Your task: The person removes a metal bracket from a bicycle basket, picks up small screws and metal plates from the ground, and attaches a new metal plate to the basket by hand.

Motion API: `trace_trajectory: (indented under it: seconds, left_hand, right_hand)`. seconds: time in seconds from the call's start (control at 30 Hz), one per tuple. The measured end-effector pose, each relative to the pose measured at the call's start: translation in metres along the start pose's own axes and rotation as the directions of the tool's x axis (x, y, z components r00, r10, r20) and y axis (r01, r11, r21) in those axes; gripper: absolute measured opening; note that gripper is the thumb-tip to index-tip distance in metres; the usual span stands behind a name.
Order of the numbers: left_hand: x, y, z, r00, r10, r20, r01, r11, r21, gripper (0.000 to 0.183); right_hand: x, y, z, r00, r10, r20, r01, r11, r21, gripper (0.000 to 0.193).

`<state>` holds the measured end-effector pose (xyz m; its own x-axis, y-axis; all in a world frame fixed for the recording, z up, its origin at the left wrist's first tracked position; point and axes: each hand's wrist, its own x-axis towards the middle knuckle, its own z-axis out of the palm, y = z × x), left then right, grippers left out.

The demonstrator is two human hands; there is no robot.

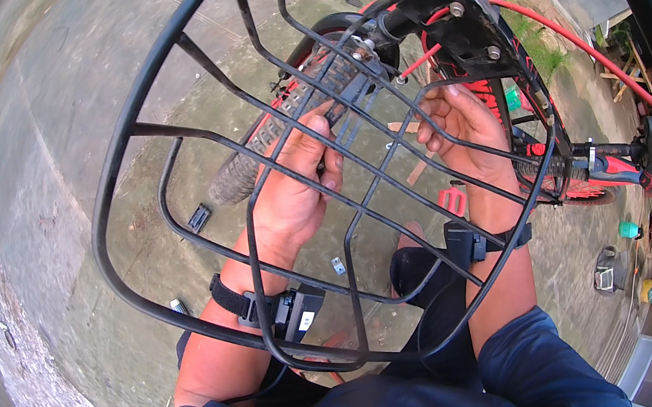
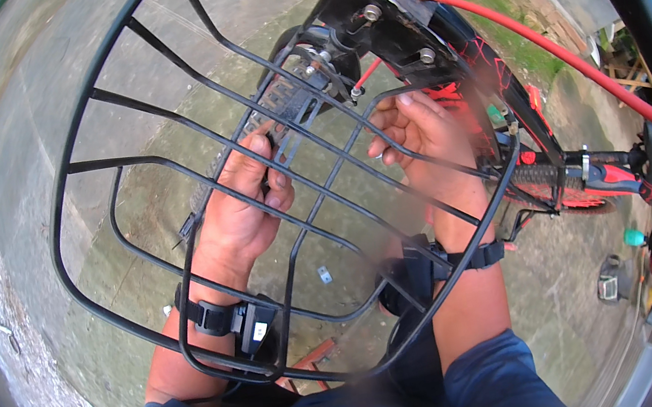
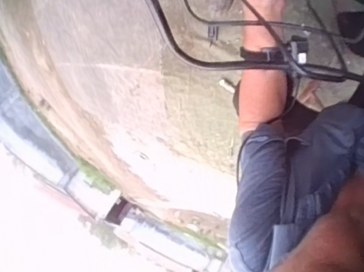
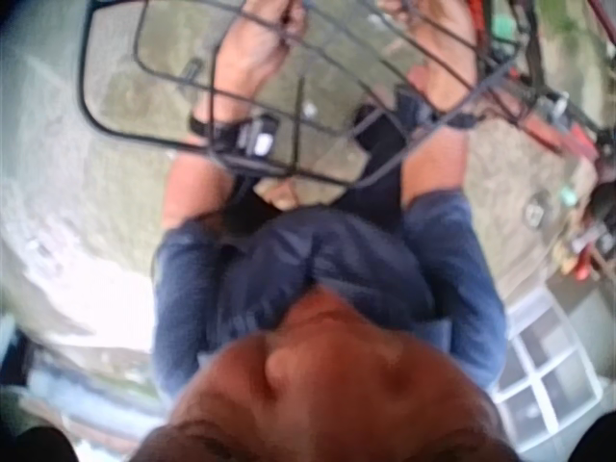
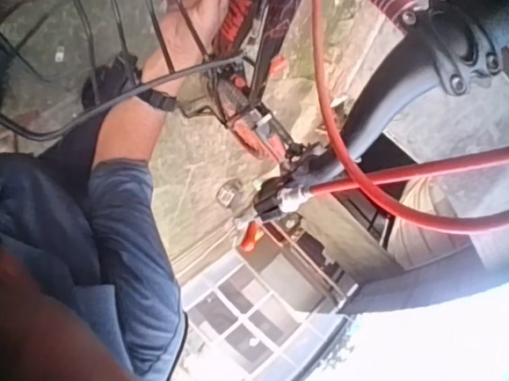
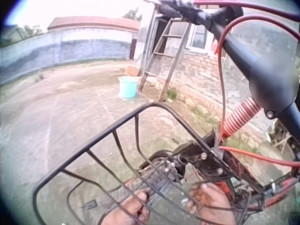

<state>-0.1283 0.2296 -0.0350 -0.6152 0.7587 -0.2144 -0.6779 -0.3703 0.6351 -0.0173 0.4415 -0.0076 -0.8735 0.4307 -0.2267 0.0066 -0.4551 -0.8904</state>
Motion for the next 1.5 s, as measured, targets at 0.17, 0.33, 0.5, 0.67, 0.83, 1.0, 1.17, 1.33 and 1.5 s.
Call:
trace_trajectory:
  seconds: [0.17, 0.33, 0.5, 0.67, 0.83, 1.0, 1.17, 1.33, 1.5]
  left_hand:
    - [0.003, -0.002, -0.001, 1.0, -0.009, 0.024, 0.007, 0.999, 0.054, 0.041]
    - [0.002, -0.001, 0.004, 0.999, 0.05, 0.018, -0.051, 0.995, 0.084, 0.045]
    - [0.001, 0.007, 0.005, 0.999, 0.041, 0.01, -0.042, 0.993, 0.112, 0.045]
    - [0.005, 0.007, 0.006, 0.998, 0.052, 0.026, -0.054, 0.992, 0.111, 0.045]
    - [0.007, 0.004, 0.005, 1.0, -0.008, -0.027, 0.01, 0.996, 0.091, 0.037]
    - [0.007, 0.002, 0.006, 0.999, 0.006, -0.045, -0.001, 0.995, 0.101, 0.034]
    - [0.01, 0.011, 0.008, 0.983, -0.111, 0.147, 0.083, 0.979, 0.186, 0.036]
    - [0.012, 0.017, 0.008, 0.954, -0.233, 0.191, 0.231, 0.972, 0.03, 0.036]
    - [0.013, 0.02, 0.006, 0.921, -0.297, 0.252, 0.308, 0.951, -0.004, 0.036]
  right_hand:
    - [-0.001, -0.001, 0.002, 0.999, -0.042, -0.016, 0.042, 0.999, 0.005, 0.028]
    - [0.0, 0.002, 0.001, 0.995, -0.095, 0.037, 0.096, 0.995, -0.012, 0.04]
    - [-0.001, -0.004, 0.01, 0.992, -0.062, 0.109, 0.079, 0.984, -0.16, 0.043]
    - [0.004, -0.005, 0.007, 0.99, -0.088, 0.111, 0.111, 0.968, -0.223, 0.04]
    - [0.005, -0.004, 0.01, 0.988, -0.104, 0.111, 0.124, 0.975, -0.182, 0.036]
    - [0.006, 0.001, 0.011, 0.992, -0.1, 0.071, 0.107, 0.989, -0.106, 0.034]
    - [0.006, 0.001, 0.016, 0.993, -0.092, 0.069, 0.099, 0.989, -0.107, 0.034]
    - [0.008, 0.002, 0.021, 0.99, -0.107, 0.095, 0.118, 0.986, -0.121, 0.032]
    - [0.011, 0.004, 0.024, 0.989, -0.124, 0.084, 0.133, 0.985, -0.113, 0.031]
